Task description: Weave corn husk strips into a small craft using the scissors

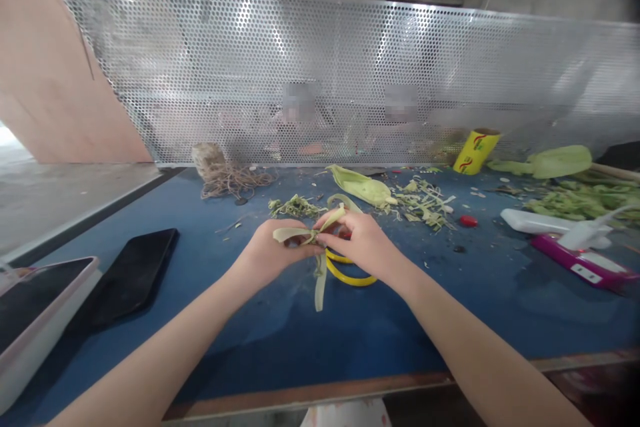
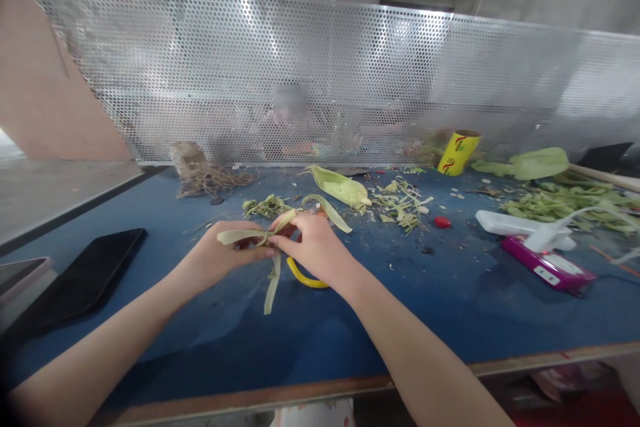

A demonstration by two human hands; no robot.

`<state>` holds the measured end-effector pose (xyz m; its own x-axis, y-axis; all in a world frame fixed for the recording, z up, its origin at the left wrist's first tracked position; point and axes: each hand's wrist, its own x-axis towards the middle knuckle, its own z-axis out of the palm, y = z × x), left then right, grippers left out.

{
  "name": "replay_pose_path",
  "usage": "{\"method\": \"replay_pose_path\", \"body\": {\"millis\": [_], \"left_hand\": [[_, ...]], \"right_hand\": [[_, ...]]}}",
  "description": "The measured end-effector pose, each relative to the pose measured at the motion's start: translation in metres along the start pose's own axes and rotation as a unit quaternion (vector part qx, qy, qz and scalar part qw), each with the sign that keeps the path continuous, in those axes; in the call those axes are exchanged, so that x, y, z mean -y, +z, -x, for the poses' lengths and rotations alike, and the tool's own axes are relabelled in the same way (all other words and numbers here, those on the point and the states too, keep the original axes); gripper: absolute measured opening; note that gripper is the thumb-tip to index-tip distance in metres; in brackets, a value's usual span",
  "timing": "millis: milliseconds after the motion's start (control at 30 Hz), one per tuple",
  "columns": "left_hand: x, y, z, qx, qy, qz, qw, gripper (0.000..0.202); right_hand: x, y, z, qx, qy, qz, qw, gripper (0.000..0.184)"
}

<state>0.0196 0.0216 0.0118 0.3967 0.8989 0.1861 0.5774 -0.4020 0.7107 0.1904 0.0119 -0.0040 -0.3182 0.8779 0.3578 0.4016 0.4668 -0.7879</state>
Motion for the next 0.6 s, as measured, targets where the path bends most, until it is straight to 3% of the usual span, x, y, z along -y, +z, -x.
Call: {"method": "replay_pose_path", "body": {"millis": [167, 400, 600], "left_hand": [[0.002, -0.001, -0.003, 0.023, 0.006, -0.044, 0.999, 0.020], [0.005, 0.000, -0.002, 0.025, 0.030, -0.090, 0.995, 0.025], [0.003, -0.003, -0.002, 0.073, 0.010, 0.031, 0.997, 0.022]], "right_hand": [[0.001, 0.001, 0.002, 0.035, -0.014, -0.025, 0.999, 0.008], [-0.010, 0.010, 0.001, 0.063, 0.018, -0.082, 0.994, 0.022], [-0.006, 0.007, 0.002, 0.027, 0.012, -0.090, 0.995, 0.021]]}}
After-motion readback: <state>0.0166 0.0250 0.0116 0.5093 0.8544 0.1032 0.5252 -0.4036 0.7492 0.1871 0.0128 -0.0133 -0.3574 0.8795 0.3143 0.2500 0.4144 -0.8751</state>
